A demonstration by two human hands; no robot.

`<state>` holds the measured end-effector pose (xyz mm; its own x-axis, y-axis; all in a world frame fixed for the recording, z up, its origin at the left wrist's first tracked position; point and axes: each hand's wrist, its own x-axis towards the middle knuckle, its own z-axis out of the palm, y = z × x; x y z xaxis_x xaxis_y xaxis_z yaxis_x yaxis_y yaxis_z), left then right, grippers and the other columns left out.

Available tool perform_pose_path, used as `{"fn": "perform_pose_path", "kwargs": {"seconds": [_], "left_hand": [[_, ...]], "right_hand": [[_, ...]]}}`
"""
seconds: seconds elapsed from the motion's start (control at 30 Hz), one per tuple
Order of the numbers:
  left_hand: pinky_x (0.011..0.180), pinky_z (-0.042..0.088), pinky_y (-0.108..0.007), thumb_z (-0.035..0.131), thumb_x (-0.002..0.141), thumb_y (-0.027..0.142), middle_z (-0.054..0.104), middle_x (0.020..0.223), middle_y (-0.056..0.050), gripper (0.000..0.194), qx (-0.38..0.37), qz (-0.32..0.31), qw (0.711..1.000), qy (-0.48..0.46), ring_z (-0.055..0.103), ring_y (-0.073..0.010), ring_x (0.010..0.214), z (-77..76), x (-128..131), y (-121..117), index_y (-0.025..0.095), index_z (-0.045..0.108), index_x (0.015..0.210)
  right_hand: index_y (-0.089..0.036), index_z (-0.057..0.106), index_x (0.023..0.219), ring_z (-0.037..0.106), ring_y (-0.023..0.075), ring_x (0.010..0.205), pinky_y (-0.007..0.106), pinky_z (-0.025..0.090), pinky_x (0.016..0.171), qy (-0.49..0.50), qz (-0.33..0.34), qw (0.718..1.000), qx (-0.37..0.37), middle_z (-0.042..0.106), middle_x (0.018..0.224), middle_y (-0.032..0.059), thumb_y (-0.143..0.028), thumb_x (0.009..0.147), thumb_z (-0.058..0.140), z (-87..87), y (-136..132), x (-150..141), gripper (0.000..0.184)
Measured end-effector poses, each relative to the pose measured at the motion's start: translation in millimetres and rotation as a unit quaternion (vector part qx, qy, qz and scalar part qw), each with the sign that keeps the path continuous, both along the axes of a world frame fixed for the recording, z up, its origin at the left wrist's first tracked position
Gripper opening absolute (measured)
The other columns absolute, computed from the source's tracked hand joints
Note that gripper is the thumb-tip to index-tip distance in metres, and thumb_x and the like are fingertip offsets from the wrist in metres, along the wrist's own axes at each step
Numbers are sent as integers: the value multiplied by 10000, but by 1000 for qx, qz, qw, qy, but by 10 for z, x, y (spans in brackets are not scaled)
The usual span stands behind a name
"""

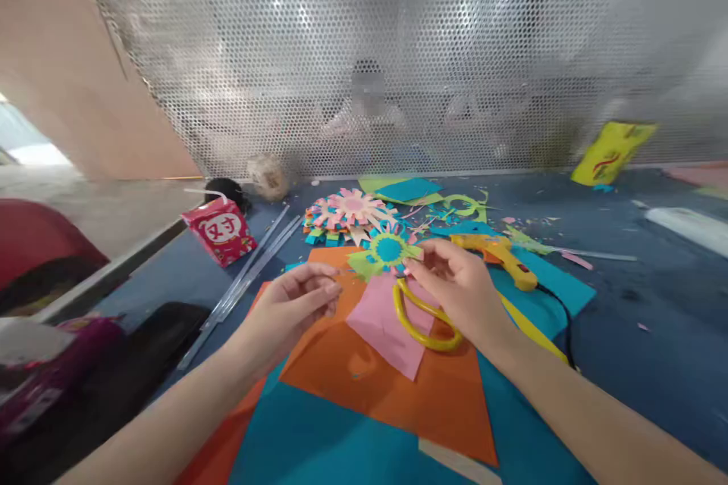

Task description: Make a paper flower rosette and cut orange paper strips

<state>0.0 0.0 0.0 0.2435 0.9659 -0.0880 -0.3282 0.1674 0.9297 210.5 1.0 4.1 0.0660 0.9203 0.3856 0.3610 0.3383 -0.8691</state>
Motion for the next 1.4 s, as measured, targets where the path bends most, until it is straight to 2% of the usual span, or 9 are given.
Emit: {"fn": "perform_pose_path", "kwargs": {"seconds": [0.17,0.27,0.33,0.5,0.63,0.87,1.1,1.23,1.4], "left_hand": [[546,417,-190,694,709,192,519,574,43,164,31,-128,979,-158,508,-57,517,123,-60,-83,163,610,847],[528,423,-217,678,721,203,500,576,33,121,56,-257,947,-183,497,-64,493,138,-65,-141,153,616,812],[542,423,-229,667,730,200,495,582,28,101,64,-277,943,-173,499,-70,508,126,-61,-152,150,614,800],[581,382,-223,628,772,238,490,604,33,92,139,-108,983,-57,472,-72,563,93,-52,-84,165,582,805],[626,381,-228,696,702,215,509,750,19,251,213,23,969,123,496,-97,709,55,-35,-31,181,528,885],[612,432,-240,687,681,198,555,752,23,451,130,-34,986,102,552,-103,679,7,69,-40,181,443,1060],[563,428,-180,718,642,158,579,667,53,451,81,3,995,49,539,-57,586,43,58,-30,165,482,1027],[580,441,-195,739,611,162,596,623,55,458,73,15,995,60,556,-68,569,46,41,-6,156,489,995],[556,431,-202,726,634,196,596,591,56,459,82,10,992,91,564,-81,559,38,29,13,151,484,1022]], "right_hand": [[-203,541,593,465,86,494,210,383,499,112,-10,991,-77,514,518,-52,-299,655,702,39,80,49,198],[-215,506,586,423,85,441,221,350,451,156,-2,982,-106,480,468,-60,-365,662,681,4,153,93,242],[-221,498,593,427,86,448,222,350,455,170,9,980,-107,485,476,-60,-383,671,666,-20,178,106,247],[-225,510,612,453,87,470,222,365,483,179,73,974,-120,509,496,-59,-354,672,677,-34,101,52,220],[-214,531,647,464,74,481,219,388,507,128,150,970,-143,516,551,-58,-332,710,659,-38,-4,-12,185],[-208,476,652,394,60,423,217,312,414,77,208,958,-184,464,538,-69,-341,697,652,-5,-82,-85,225],[-194,532,778,418,49,478,196,290,428,25,256,943,-213,505,611,-62,-253,746,587,1,-98,-70,87],[-200,478,696,301,27,397,201,199,376,35,245,944,-219,441,553,-85,-282,740,595,13,-93,-59,150],[-211,427,645,340,44,390,211,247,389,63,244,941,-225,440,513,-87,-326,746,615,-3,-73,-31,242]]}}
